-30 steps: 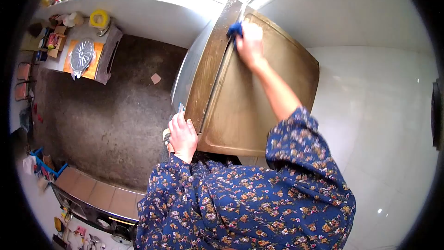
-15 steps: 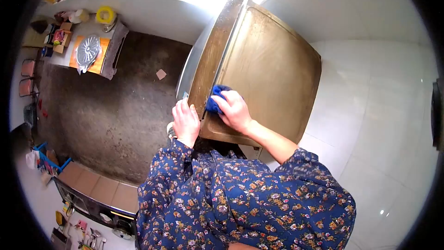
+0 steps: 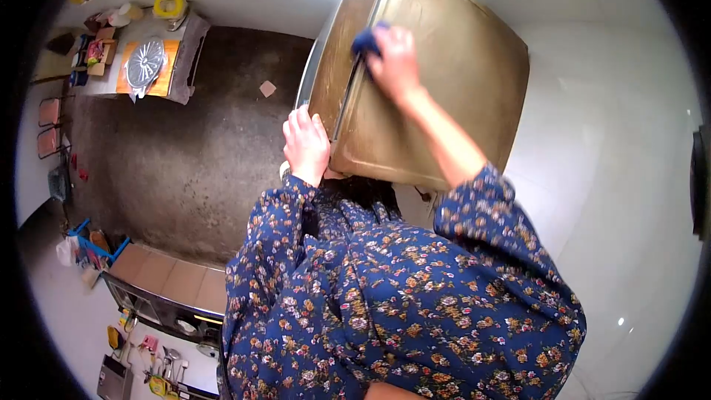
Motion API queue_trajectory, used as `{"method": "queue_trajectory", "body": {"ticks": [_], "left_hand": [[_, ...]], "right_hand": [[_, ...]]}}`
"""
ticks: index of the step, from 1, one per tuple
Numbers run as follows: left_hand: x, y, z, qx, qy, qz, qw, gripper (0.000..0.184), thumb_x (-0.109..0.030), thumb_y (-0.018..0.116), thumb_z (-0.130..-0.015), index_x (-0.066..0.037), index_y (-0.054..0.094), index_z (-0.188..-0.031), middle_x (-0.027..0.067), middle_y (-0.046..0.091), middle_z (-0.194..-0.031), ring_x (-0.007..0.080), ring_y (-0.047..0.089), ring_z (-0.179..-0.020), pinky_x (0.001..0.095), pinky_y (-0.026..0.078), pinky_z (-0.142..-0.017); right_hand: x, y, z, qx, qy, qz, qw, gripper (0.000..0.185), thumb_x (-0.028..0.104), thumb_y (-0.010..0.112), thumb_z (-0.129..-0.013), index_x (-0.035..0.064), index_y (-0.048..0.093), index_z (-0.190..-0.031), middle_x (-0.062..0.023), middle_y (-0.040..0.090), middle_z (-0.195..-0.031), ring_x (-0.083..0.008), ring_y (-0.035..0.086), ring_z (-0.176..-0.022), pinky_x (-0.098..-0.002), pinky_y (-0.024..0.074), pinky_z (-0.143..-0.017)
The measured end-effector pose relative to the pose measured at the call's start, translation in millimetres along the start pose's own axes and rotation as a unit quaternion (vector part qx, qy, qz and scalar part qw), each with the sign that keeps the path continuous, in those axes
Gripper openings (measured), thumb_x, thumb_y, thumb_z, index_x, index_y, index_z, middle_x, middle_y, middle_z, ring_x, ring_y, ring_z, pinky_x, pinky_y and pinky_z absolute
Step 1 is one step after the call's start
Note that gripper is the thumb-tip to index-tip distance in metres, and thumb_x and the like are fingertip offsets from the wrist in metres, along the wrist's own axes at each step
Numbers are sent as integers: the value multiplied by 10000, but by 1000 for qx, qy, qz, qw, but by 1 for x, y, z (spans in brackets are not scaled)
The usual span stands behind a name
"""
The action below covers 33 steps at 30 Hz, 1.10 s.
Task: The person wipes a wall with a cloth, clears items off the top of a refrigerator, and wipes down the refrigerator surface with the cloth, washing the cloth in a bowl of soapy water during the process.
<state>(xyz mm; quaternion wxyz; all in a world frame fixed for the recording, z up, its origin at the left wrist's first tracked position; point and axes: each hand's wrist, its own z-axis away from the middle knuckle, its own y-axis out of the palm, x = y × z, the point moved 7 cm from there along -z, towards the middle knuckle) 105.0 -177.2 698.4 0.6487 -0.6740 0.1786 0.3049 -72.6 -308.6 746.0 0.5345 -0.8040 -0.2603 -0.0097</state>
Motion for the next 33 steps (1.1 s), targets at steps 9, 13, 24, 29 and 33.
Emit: {"method": "queue_trajectory", "body": {"ticks": [9,13,24,29,33], "left_hand": [[-1,12,-6,-1,-2,-7,1000,309,-205,460,-934,-1,475,-1165,183,522,-1134,374,487,-1055,463,439,-879],[-2,12,-8,-14,9,0,1000,311,-203,461,-934,4,473,-1166,186,521,-1137,377,487,-1055,467,438,-879],[-8,37,-17,-31,12,20,999,316,-233,425,-950,-3,476,-1161,188,523,-1110,374,489,-1034,472,416,-870],[-13,31,-14,-34,24,20,999,314,-231,426,-948,-5,476,-1160,184,522,-1100,371,489,-1030,472,419,-868],[-21,23,-16,-25,20,9,999,302,-208,458,-932,1,478,-1150,187,517,-1120,377,487,-1042,471,451,-849]], "right_hand": [[29,9,49,85,84,24,993,457,148,729,-686,86,548,-1101,-174,527,-1025,-354,519,-955,-449,481,-770],[-63,40,-55,5,177,101,979,391,237,698,-744,93,560,-1080,-190,534,-1065,-367,510,-1014,-464,479,-818],[51,-17,116,76,34,-39,996,455,114,720,-648,68,569,-1075,-164,546,-1057,-345,525,-959,-435,471,-834],[52,-22,105,100,20,-33,994,488,108,719,-653,58,548,-1107,-141,550,-1057,-349,530,-943,-415,466,-828],[0,-10,46,37,109,47,992,426,147,670,-737,58,540,-1133,-165,537,-1039,-364,491,-994,-459,451,-836]]}}
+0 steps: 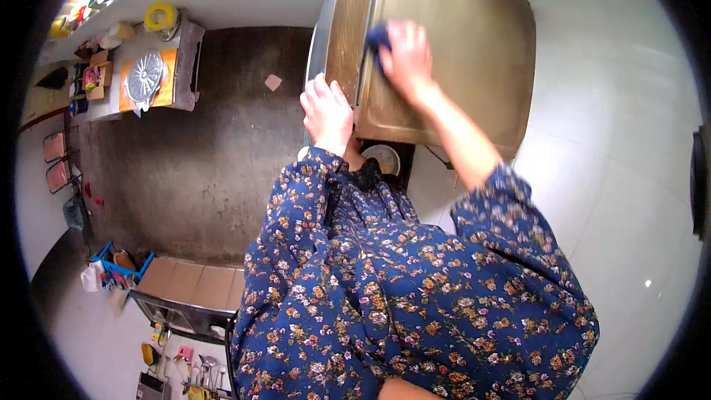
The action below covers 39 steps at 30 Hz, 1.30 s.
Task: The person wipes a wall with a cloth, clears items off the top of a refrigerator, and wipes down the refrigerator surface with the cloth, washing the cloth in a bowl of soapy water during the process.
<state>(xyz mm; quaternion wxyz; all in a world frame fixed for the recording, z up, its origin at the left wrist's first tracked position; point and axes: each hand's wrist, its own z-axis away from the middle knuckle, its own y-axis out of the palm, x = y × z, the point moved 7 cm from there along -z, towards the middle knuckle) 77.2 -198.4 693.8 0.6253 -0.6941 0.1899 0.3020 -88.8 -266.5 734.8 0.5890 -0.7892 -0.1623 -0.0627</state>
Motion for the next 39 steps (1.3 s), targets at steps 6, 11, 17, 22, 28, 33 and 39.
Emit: {"method": "queue_trajectory", "body": {"ticks": [6,11,17,22,28,33,39], "left_hand": [[-2,-2,-4,4,-6,8,1000,326,-241,426,-949,4,477,-1159,209,528,-1117,387,496,-1043,472,420,-879],[13,5,-8,9,-4,20,1000,327,-257,443,-943,-6,477,-1149,211,510,-1125,390,487,-1048,487,419,-881],[29,12,-15,1,11,32,999,349,-301,455,-943,-20,497,-1146,219,524,-1109,408,491,-1045,489,402,-890],[42,11,-21,1,23,27,999,358,-303,439,-948,-8,494,-1143,221,531,-1109,404,498,-1042,480,403,-893],[49,19,-20,-7,49,1,999,366,-286,438,-949,15,482,-1152,238,531,-1122,411,495,-1057,475,398,-906],[58,20,-23,0,60,-6,998,388,-277,438,-953,46,467,-1166,267,533,-1125,420,502,-1057,476,396,-912],[62,10,-32,7,91,4,996,392,-278,416,-965,63,473,-1150,283,534,-1108,430,506,-1034,470,400,-892]], "right_hand": [[-31,22,-67,-30,43,42,998,397,293,660,-756,106,576,-1096,-156,553,-1110,-357,519,-1003,-461,453,-845],[39,9,51,-35,28,-74,996,353,306,668,-630,123,641,-931,-123,578,-961,-326,532,-933,-459,471,-777],[44,-21,117,12,87,-84,993,417,288,698,-663,102,628,-1029,-118,578,-997,-309,539,-966,-422,469,-833],[-106,-59,204,-71,302,113,944,362,301,650,-722,77,630,-1005,-170,586,-960,-328,545,-927,-452,469,-795],[-146,-56,215,-168,417,187,873,299,255,601,-771,18,601,-954,-206,573,-890,-382,529,-861,-503,427,-776],[48,-2,140,-183,242,24,953,250,215,662,-625,146,571,-848,-72,542,-863,-287,506,-827,-431,424,-699],[27,-25,161,-164,170,35,971,402,257,734,-629,140,555,-970,-77,545,-911,-275,530,-878,-401,463,-752]]}}
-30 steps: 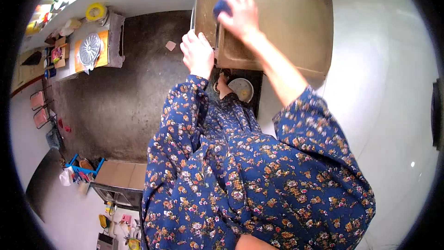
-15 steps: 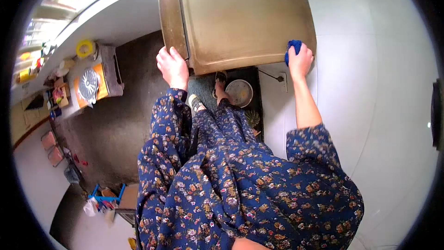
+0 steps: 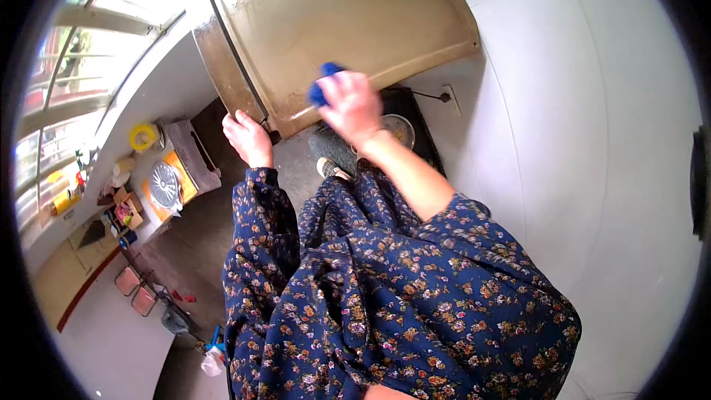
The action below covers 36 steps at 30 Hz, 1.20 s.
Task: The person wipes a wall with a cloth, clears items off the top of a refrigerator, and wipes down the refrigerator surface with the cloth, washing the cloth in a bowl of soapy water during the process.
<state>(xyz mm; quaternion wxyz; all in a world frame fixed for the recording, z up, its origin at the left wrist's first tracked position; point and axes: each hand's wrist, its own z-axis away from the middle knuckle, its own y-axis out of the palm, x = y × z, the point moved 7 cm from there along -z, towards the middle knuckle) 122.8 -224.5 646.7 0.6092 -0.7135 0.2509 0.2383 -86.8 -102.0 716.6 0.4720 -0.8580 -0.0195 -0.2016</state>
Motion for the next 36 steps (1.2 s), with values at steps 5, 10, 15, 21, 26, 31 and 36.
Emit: {"method": "queue_trajectory", "body": {"ticks": [5,10,15,21,26,31,36], "left_hand": [[-9,-4,5,-7,17,-9,1000,365,-250,414,-965,71,472,-1128,281,533,-1087,426,502,-1028,462,395,-897],[-13,-1,6,-23,45,-26,998,365,-240,416,-961,90,470,-1109,299,530,-1059,442,500,-1003,472,400,-879],[-5,-1,4,-5,39,-31,999,383,-239,413,-971,108,466,-1124,316,520,-1087,450,491,-1025,467,397,-904],[-1,-8,4,3,38,-24,999,384,-218,396,-979,117,444,-1160,326,505,-1122,453,476,-1058,452,381,-930],[-23,-17,11,7,26,-8,1000,375,-204,402,-975,117,444,-1166,312,503,-1129,439,469,-1068,445,374,-941],[-21,-21,18,21,-7,-26,999,406,-220,397,-980,122,416,-1198,308,470,-1194,428,443,-1117,439,349,-974],[-27,-30,20,45,-42,-18,998,422,-249,366,-995,104,408,-1221,270,475,-1176,388,456,-1097,411,345,-976]], "right_hand": [[-211,-64,6,-62,185,179,964,316,194,681,-728,77,589,-1007,-149,575,-946,-332,529,-859,-437,452,-733],[-182,-58,1,-85,296,201,930,295,131,647,-750,30,565,-1015,-186,545,-969,-342,507,-919,-487,405,-790],[-45,-12,-3,-22,119,26,992,276,139,650,-745,149,592,-1014,-104,566,-939,-309,543,-896,-442,466,-749],[-137,-42,-10,47,146,108,982,354,142,672,-744,111,563,-1080,-105,559,-1039,-324,535,-991,-413,468,-860],[-260,-84,-18,1,216,145,966,462,139,700,-759,74,521,-1179,-154,511,-1146,-362,480,-1087,-432,418,-937],[-276,-64,-64,-7,124,124,985,495,100,719,-726,67,511,-1174,-163,489,-1164,-374,464,-1090,-447,403,-938],[-301,-16,-183,-22,83,106,991,426,88,700,-720,66,533,-1111,-158,511,-1105,-369,484,-1057,-446,423,-907]]}}
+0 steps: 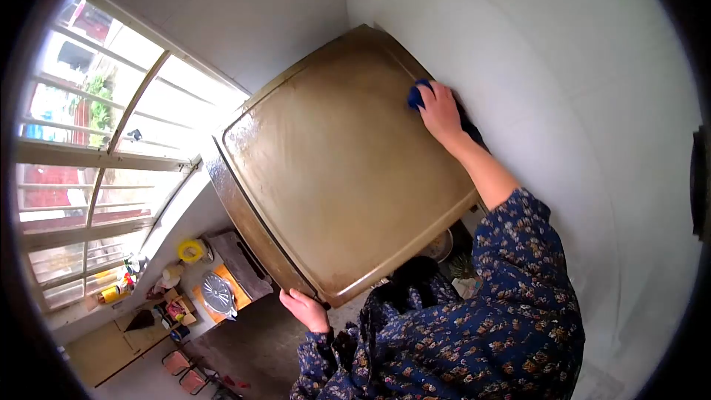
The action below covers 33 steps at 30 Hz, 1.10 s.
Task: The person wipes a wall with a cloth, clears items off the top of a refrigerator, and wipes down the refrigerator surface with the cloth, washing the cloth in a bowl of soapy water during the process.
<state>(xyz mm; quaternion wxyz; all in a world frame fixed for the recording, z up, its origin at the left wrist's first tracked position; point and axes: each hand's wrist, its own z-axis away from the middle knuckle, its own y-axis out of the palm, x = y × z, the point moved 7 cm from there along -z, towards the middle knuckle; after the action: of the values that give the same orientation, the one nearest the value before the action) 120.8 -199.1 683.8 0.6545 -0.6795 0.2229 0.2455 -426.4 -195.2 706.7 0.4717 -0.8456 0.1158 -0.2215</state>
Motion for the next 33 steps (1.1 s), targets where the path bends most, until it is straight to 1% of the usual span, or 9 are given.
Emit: {"method": "queue_trajectory", "body": {"ticks": [3,10,12,14,18,20,24,27,33], "left_hand": [[-3,-3,1,9,-21,-8,1000,435,-265,350,-999,94,387,-1243,266,466,-1189,384,453,-1101,409,343,-977],[-2,-1,1,26,-41,-28,998,415,-266,325,-1003,79,402,-1219,244,487,-1119,350,480,-1019,403,370,-932],[2,-2,2,15,-41,-53,998,411,-263,337,-1002,80,406,-1216,248,486,-1129,352,477,-1031,403,368,-935],[3,-3,0,6,-42,-2,999,411,-262,356,-998,86,417,-1209,253,490,-1140,357,470,-1054,400,358,-947],[8,0,-1,-3,13,-7,1000,426,-273,361,-997,92,416,-1211,252,494,-1147,359,474,-1060,399,358,-949],[-5,-1,-1,-10,10,19,1000,437,-287,368,-999,101,423,-1192,270,504,-1127,388,470,-1057,404,355,-951],[-4,1,-2,-4,6,24,1000,414,-259,368,-994,93,426,-1203,260,499,-1135,374,479,-1049,409,367,-939],[-3,1,-2,-5,2,19,1000,414,-256,366,-992,94,423,-1206,263,496,-1138,376,477,-1051,410,365,-941],[-12,-3,0,-2,-38,7,999,415,-248,356,-993,99,408,-1215,269,485,-1150,380,471,-1057,407,365,-942]], "right_hand": [[5,47,-77,-14,-17,16,1000,357,100,649,-771,57,550,-1111,-161,514,-1104,-363,486,-1061,-450,424,-902],[13,117,-196,72,-32,-9,997,309,97,529,-860,36,537,-1162,-198,501,-1121,-371,471,-1072,-448,454,-881],[12,107,-177,99,-41,-5,994,293,98,523,-858,31,543,-1142,-195,515,-1100,-368,488,-1051,-442,462,-875],[5,87,-157,101,-46,20,994,287,102,527,-852,28,544,-1129,-190,531,-1072,-365,506,-1024,-442,466,-866],[-10,18,-36,114,4,65,991,331,119,559,-824,30,527,-1141,-171,565,-990,-356,546,-944,-443,469,-841],[-19,-27,42,126,10,99,987,438,137,649,-770,16,499,-1164,-166,551,-1005,-354,533,-949,-434,461,-827],[-18,-84,147,130,29,139,981,536,117,706,-726,31,479,-1204,-175,507,-1057,-365,504,-979,-449,446,-861],[-18,-79,142,128,20,120,984,555,107,721,-711,44,479,-1206,-178,485,-1086,-371,485,-1003,-448,432,-892],[-3,-16,32,91,-73,93,989,449,130,695,-745,50,515,-1148,-158,489,-1093,-344,490,-1013,-422,431,-891]]}}
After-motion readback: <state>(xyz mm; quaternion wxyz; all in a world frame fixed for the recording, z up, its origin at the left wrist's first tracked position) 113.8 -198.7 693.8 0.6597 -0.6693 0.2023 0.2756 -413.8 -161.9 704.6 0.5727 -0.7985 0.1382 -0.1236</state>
